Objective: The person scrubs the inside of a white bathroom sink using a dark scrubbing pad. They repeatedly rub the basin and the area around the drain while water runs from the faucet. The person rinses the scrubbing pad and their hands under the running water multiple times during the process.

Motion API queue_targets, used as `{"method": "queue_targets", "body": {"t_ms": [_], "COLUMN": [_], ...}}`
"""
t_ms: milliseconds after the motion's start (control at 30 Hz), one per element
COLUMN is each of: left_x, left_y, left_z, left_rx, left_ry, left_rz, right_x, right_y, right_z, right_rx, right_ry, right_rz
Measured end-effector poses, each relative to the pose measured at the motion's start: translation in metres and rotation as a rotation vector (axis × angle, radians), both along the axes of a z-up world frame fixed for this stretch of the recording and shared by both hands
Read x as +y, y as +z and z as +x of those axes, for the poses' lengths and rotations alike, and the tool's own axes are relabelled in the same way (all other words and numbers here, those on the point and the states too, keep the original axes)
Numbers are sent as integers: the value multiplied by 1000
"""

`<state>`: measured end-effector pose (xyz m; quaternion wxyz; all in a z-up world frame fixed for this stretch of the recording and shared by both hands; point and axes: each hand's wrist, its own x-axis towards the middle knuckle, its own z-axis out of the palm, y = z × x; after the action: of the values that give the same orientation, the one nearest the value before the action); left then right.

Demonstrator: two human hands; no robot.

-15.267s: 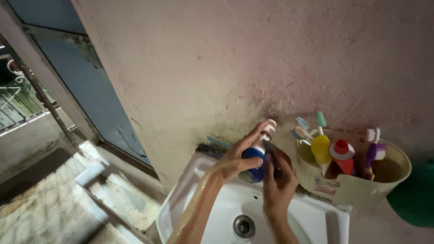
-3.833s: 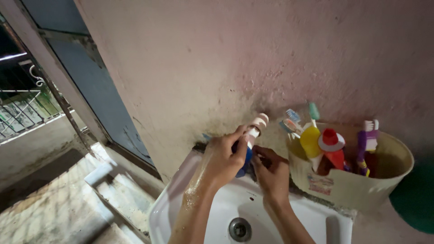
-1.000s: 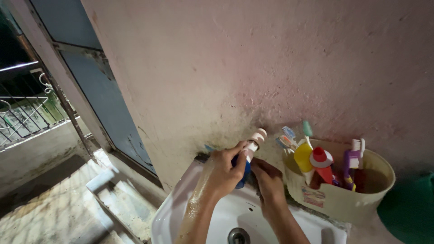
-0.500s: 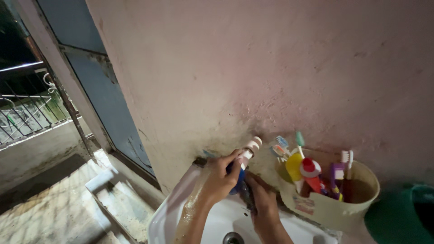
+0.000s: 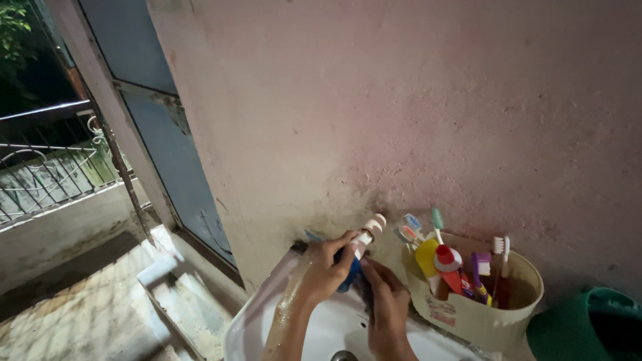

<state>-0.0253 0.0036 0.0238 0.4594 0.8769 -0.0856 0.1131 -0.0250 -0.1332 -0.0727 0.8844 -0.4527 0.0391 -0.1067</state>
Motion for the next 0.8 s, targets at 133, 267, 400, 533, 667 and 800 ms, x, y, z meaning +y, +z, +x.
{"method": "queue_targets", "body": {"t_ms": [133, 267, 400, 533, 667, 800], "left_x": [-5, -2, 4, 6, 8, 7], "left_y": [-1, 4, 10, 20, 28, 19], "left_z": [7, -1, -2, -5, -10, -4], "left_rx": [-256, -41, -136, -6, -10, -172], "left_ry": [-125, -40, -175, -143, -202, -182], "left_rz": [-98, 11, -68, -17, -53, 46], "right_x": [4, 0, 3, -3, -1, 4], "right_y": [3, 0, 9, 32, 43, 54], "right_z": [-9, -15, -20, -21, -26, -31], "right_rx": [-119, -421, -189, -491, -462, -445], "right_ry": [-219, -416, -337, -467, -485, -526], "right_rz": [-274, -685, -612, -922, -1044, -1116]}}
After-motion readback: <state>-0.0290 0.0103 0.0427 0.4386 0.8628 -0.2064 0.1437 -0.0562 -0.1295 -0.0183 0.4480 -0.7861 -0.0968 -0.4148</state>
